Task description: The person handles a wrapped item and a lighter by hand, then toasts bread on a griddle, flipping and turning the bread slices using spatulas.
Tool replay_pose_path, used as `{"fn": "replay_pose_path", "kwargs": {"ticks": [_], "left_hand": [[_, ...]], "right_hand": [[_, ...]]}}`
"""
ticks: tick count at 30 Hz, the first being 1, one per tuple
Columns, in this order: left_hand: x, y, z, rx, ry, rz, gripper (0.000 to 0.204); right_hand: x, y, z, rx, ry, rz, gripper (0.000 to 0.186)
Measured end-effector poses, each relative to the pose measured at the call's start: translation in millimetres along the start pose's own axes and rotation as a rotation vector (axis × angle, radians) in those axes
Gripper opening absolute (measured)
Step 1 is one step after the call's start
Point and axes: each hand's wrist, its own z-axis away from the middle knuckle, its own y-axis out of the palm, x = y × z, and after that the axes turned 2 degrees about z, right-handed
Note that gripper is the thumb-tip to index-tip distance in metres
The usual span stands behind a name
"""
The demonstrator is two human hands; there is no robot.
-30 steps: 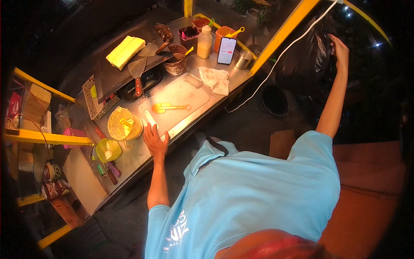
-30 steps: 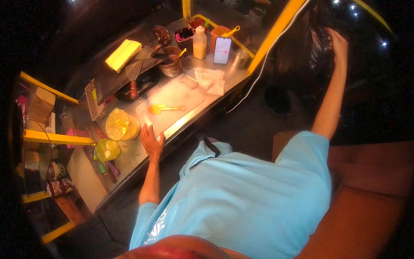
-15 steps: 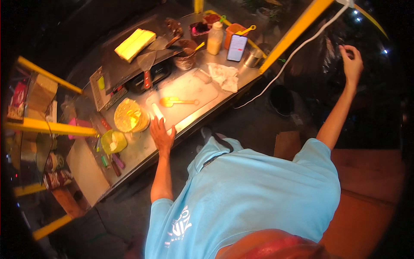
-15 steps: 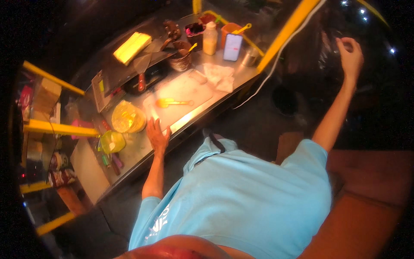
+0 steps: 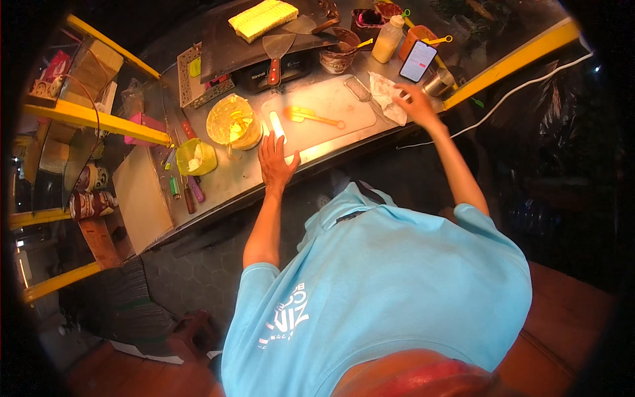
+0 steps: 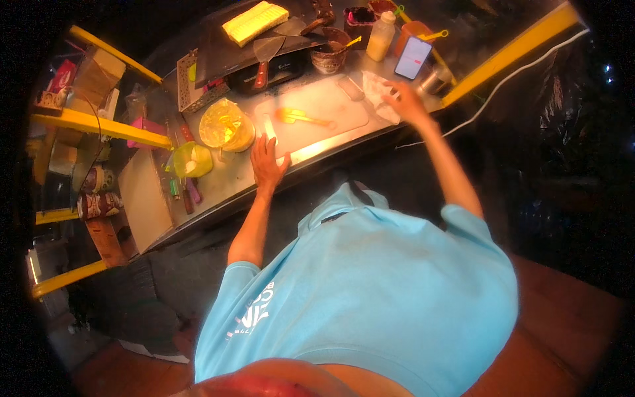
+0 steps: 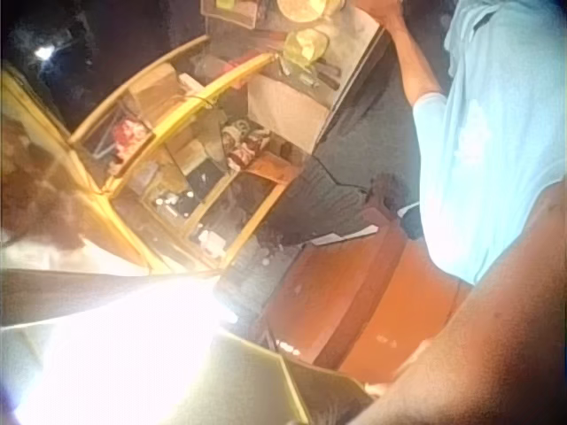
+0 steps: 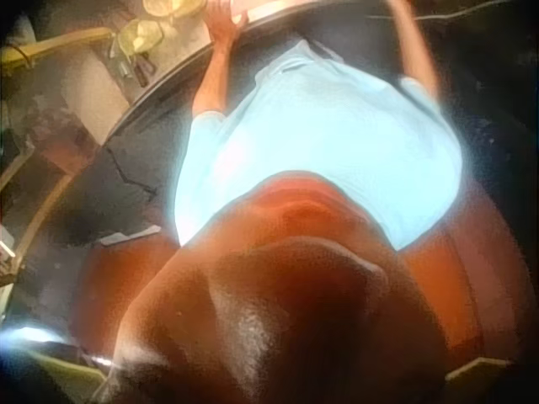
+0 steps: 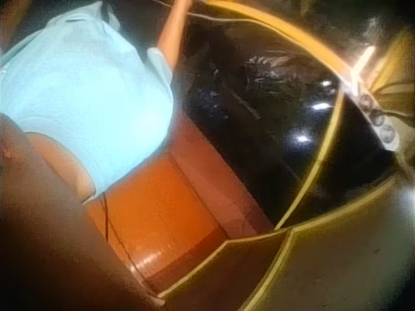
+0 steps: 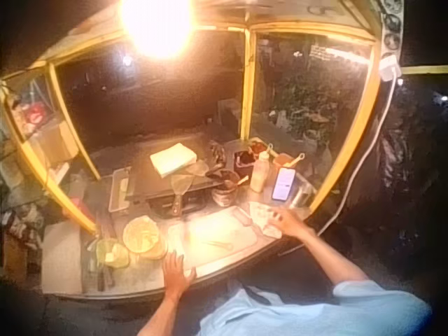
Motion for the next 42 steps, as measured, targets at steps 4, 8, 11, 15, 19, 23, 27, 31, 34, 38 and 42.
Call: {"fn": "replay_pose_path", "kwargs": {"ticks": [4, 8, 11, 15, 19, 23, 27, 31, 34, 38, 42], "left_hand": [[5, 4, 4, 0.063, -0.057, -0.005, 0.059], [6, 5, 6, 0.060, -0.068, -0.003, 0.059], [5, 5, 3, 0.043, -0.058, -0.022, 0.059], [5, 6, 3, 0.039, -0.054, 0.009, 0.060], [5, 3, 7, 0.053, -0.070, 0.008, 0.060], [5, 2, 7, 0.056, -0.063, 0.017, 0.059], [8, 7, 5, 0.027, -0.047, 0.007, 0.058], [8, 9, 4, 0.029, -0.054, -0.005, 0.057], [7, 9, 3, 0.013, -0.038, 0.002, 0.056], [6, 6, 5, -0.034, -0.018, 0.026, 0.052], [8, 7, 7, 0.020, -0.052, 0.017, 0.055]], "right_hand": [[-48, 79, 8, -0.035, 0.089, 0.130, 0.039], [-63, 97, 5, -0.131, 0.029, 0.175, 0.030], [-83, 106, -1, -0.225, 0.077, 0.104, 0.019], [-99, 110, -2, -0.321, 0.138, 0.048, 0.016], [-94, 109, -2, -0.295, 0.204, -0.033, 0.017], [-106, 104, -3, -0.238, 0.184, -0.077, 0.017], [-108, 97, -10, -0.182, 0.232, -0.035, 0.019], [-111, 94, -11, -0.140, 0.258, -0.046, 0.022], [-115, 92, -11, -0.161, 0.237, -0.046, 0.021], [-114, 94, -7, -0.197, 0.245, -0.088, 0.019], [-116, 93, -10, -0.149, 0.263, -0.129, 0.017]]}}
